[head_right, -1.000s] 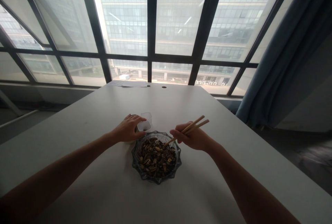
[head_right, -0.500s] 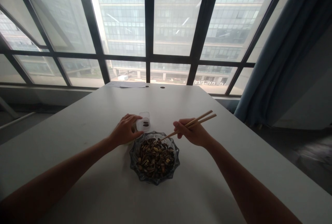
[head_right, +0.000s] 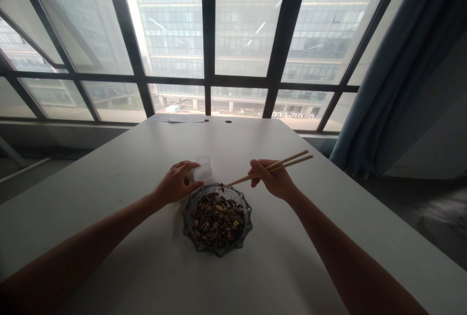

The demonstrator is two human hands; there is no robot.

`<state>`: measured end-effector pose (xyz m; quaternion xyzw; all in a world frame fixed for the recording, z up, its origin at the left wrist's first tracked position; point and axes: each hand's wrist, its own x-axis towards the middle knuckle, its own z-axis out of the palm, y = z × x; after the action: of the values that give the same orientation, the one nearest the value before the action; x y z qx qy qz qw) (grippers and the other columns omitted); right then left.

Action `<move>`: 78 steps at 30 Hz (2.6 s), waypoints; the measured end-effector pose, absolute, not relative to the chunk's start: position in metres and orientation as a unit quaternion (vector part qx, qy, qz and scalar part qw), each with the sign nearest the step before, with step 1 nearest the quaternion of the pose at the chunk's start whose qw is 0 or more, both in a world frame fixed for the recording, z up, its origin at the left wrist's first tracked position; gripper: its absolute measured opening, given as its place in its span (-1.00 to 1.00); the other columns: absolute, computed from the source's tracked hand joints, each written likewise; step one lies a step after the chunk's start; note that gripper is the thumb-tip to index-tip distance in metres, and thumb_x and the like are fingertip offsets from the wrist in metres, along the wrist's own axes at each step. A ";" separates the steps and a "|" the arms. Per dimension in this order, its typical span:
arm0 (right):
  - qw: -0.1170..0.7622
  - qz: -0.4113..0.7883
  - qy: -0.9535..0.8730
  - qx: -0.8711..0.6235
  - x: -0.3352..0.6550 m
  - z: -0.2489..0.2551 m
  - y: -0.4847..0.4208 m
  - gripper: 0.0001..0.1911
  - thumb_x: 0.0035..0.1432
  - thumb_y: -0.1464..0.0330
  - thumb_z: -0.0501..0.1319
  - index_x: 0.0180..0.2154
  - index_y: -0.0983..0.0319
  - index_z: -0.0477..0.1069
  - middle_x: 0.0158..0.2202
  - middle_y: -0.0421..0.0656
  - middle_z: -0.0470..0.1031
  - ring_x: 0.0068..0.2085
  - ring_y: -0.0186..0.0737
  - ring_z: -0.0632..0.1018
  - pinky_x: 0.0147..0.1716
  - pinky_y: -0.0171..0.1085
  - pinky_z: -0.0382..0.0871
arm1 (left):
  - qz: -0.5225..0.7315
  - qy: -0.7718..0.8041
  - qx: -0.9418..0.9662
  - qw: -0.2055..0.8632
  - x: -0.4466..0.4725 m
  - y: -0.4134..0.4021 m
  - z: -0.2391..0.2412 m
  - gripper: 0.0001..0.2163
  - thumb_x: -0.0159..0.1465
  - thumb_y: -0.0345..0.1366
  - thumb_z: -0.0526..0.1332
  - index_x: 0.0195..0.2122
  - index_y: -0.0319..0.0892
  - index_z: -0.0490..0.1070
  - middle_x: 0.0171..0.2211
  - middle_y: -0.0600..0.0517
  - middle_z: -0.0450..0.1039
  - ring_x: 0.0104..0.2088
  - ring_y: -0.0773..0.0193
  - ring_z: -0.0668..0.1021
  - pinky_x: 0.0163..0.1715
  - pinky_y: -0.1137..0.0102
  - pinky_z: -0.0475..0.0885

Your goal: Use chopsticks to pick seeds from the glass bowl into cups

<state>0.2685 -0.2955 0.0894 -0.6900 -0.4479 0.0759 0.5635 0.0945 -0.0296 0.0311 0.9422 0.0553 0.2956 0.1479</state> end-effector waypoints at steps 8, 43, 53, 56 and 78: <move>0.583 0.067 -0.431 -0.686 0.268 0.090 -0.294 -0.39 0.08 -0.21 0.26 -0.50 0.22 0.53 -0.67 -0.12 0.52 -0.60 -0.17 0.55 -0.53 -0.20 0.48 | 0.290 0.050 0.943 0.156 0.096 -0.028 0.029 -0.47 0.16 0.07 0.38 0.07 -0.09 0.44 0.00 -0.14 0.55 0.09 -0.07 0.52 0.16 0.00 0.38; 0.527 0.052 -0.504 -0.682 0.255 0.086 -0.293 -0.38 0.25 -0.13 0.14 -0.52 0.24 0.51 -0.72 -0.17 0.42 -0.65 -0.30 0.44 -0.63 -0.33 0.29 | 0.282 0.025 0.950 0.135 0.096 -0.034 0.029 -0.66 0.25 -0.05 0.31 -0.03 -0.10 0.49 -0.01 -0.10 0.58 0.06 -0.03 0.53 0.19 0.00 0.33; 0.402 0.072 -0.606 -0.682 0.250 0.090 -0.292 -0.49 0.32 0.06 0.17 -0.55 0.25 0.47 -0.65 -0.18 0.48 -0.66 -0.38 0.39 -0.66 -0.39 0.20 | 0.342 0.112 0.872 0.331 0.103 0.016 0.032 -0.67 0.35 -0.07 0.05 -0.15 -0.15 0.53 0.02 -0.10 0.57 0.06 0.05 0.55 0.15 0.09 0.39; 0.402 0.076 -0.601 -0.687 0.251 0.089 -0.292 -0.49 0.33 0.06 0.15 -0.55 0.25 0.47 -0.66 -0.18 0.47 -0.65 -0.37 0.40 -0.65 -0.39 0.21 | 0.371 0.152 0.831 0.385 0.104 0.040 0.016 -0.67 0.28 -0.07 0.11 -0.14 -0.17 0.51 0.04 -0.13 0.55 0.07 0.04 0.54 0.16 0.07 0.38; 0.430 0.084 -0.568 -0.697 0.256 0.084 -0.291 -0.48 0.32 0.01 0.15 -0.49 0.26 0.51 -0.62 -0.12 0.53 -0.59 -0.31 0.48 -0.59 -0.35 0.30 | 0.158 0.089 0.769 0.613 0.095 0.061 -0.006 -0.14 -0.06 -0.17 0.43 0.30 -0.18 0.20 0.22 -0.22 0.37 0.13 -0.19 0.50 0.09 0.02 0.45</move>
<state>0.2558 -0.2912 0.0836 -0.6967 -0.5681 0.0839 0.4300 0.0954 0.0607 -0.0064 0.7687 0.0890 0.1581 0.6134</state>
